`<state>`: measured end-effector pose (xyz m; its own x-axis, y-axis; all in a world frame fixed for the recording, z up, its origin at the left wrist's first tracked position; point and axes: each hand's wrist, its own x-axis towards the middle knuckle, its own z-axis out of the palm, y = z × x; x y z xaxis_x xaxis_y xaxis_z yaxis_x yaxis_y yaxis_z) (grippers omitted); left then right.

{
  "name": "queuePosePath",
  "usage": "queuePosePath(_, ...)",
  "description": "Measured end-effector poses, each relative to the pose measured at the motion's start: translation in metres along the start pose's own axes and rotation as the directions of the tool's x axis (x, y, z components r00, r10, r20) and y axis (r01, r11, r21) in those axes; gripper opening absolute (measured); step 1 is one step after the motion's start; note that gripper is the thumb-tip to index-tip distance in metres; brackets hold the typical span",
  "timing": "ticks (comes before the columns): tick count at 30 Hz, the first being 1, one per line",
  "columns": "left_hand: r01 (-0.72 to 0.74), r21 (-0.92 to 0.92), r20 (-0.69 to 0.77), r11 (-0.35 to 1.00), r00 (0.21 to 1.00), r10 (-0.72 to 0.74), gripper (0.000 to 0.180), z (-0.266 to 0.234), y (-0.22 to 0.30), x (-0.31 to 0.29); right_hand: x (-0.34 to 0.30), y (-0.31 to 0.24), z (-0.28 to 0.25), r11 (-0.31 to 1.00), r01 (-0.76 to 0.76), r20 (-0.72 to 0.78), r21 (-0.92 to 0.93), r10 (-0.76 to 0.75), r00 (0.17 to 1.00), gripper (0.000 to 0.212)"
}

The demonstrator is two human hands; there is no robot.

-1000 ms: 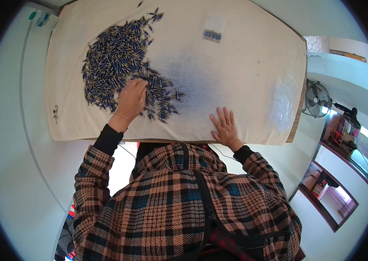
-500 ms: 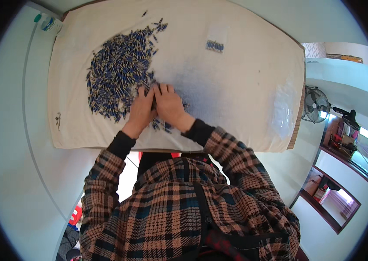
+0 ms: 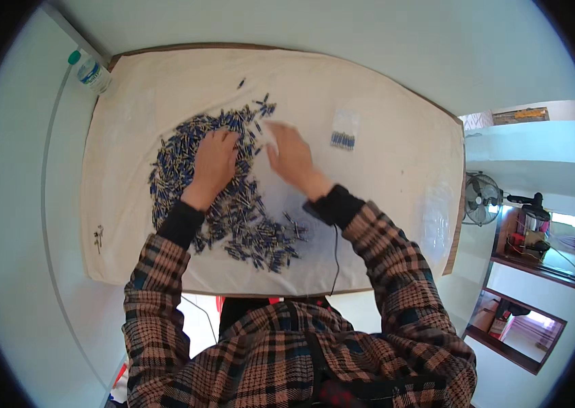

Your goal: The person picks up blue and gold wall anchors from a pile and places them into small plastic bags. After filling several bags, they clear the workspace and continue bagging the remaining components.

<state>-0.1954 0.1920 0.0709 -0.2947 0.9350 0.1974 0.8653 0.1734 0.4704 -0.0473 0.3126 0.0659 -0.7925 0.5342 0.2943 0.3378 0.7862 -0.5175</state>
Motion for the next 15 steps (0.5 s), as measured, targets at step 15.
queuePosePath(15, -0.317, -0.102, 0.233, 0.943, 0.914, 0.333, 0.013, 0.004, -0.025, 0.009, -0.002, 0.013, 0.014, 0.985, 0.134, 0.224, 0.113, -0.156, 0.962, 0.028)
